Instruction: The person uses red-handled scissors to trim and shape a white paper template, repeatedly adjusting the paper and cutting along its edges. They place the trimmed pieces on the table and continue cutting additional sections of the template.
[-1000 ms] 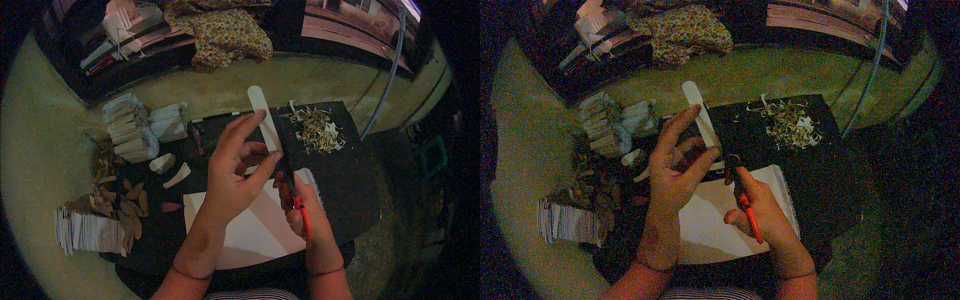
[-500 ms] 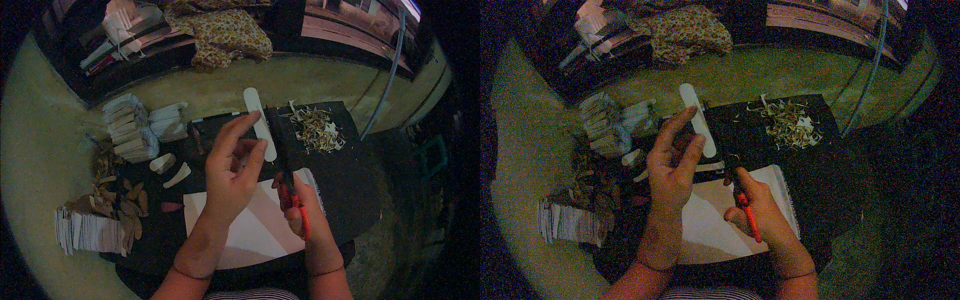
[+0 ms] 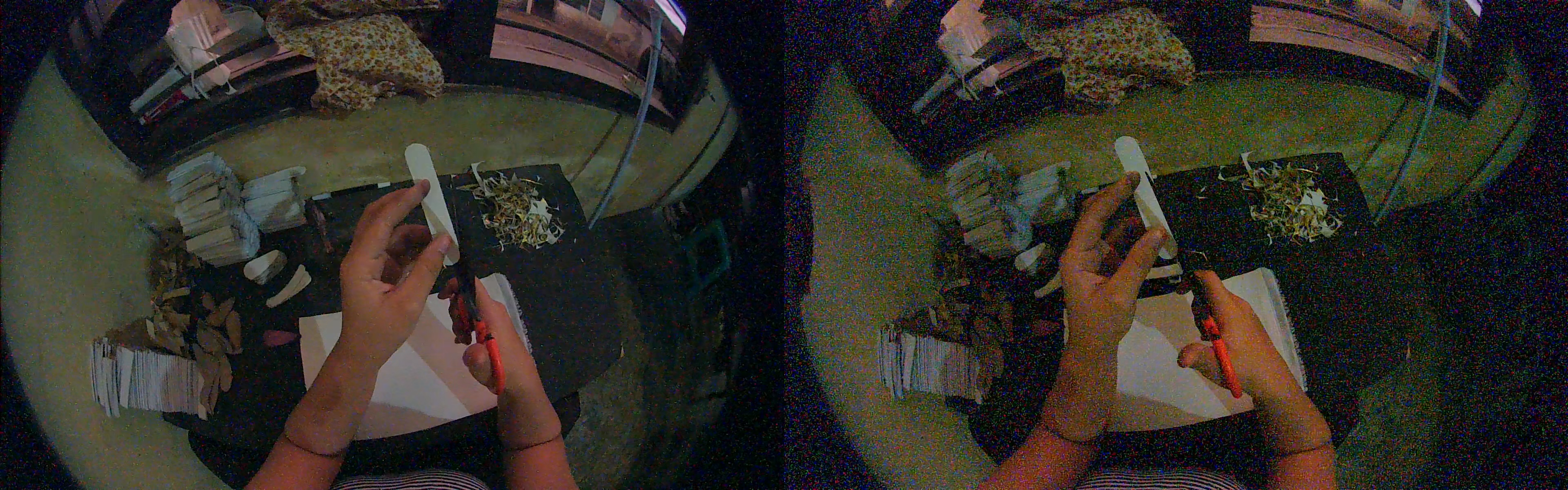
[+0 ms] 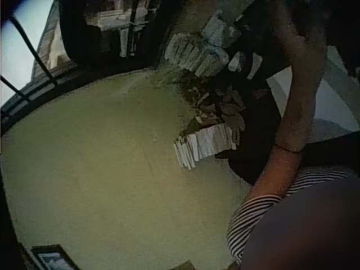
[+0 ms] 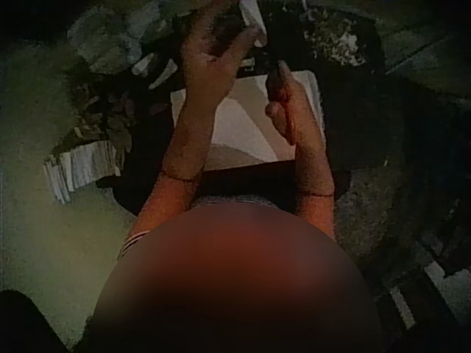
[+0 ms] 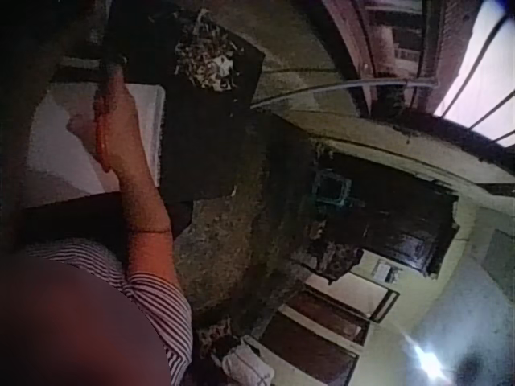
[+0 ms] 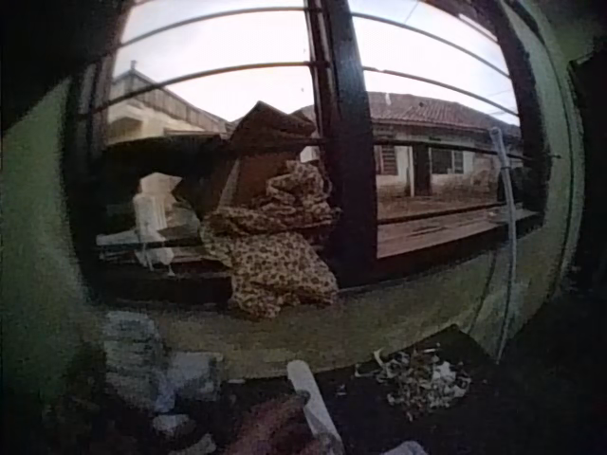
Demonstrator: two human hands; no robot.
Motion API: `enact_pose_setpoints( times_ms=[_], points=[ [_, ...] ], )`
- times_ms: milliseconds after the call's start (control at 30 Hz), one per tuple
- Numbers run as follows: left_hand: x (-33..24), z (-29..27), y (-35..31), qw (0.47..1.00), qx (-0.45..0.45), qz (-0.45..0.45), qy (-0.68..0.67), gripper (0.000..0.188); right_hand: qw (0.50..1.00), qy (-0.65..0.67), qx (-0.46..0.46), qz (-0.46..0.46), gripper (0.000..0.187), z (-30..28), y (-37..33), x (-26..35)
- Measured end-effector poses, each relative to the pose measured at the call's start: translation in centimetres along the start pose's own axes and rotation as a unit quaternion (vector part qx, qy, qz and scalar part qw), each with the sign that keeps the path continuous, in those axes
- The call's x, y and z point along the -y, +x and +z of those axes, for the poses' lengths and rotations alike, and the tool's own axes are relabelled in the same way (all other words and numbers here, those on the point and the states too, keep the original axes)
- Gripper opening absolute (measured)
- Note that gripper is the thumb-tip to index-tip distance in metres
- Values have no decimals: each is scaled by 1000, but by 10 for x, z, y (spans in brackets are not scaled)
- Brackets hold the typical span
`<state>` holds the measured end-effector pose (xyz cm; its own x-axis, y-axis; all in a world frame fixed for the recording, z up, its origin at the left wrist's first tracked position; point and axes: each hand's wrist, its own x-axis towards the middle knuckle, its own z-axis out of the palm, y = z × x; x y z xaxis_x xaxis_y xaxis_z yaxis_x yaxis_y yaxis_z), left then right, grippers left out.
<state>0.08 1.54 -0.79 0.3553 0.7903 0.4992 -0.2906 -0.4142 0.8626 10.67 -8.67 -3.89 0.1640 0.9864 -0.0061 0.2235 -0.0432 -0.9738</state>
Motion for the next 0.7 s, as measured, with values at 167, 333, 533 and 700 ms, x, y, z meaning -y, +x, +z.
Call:
enact_pose_setpoints(
  times_ms=[167, 333, 533, 700],
  points=[
    [-2, -1, 0, 1000, -7, 2, 0, 43, 1000, -17, 2, 10, 99, 2, 1, 1],
    [1, 1, 0, 1000, -9, 9, 3, 43, 1000, -16, -6, 1, 96, 0, 1, 1],
    [-3, 0, 0, 1000, -13, -5, 9, 44, 1000, -21, -17, -3, 96, 2, 2, 3],
    [2, 3, -1, 1000, -19, -12, -9, 44, 1000, -20, -20, 14, 97, 1, 1, 1]
  ],
)
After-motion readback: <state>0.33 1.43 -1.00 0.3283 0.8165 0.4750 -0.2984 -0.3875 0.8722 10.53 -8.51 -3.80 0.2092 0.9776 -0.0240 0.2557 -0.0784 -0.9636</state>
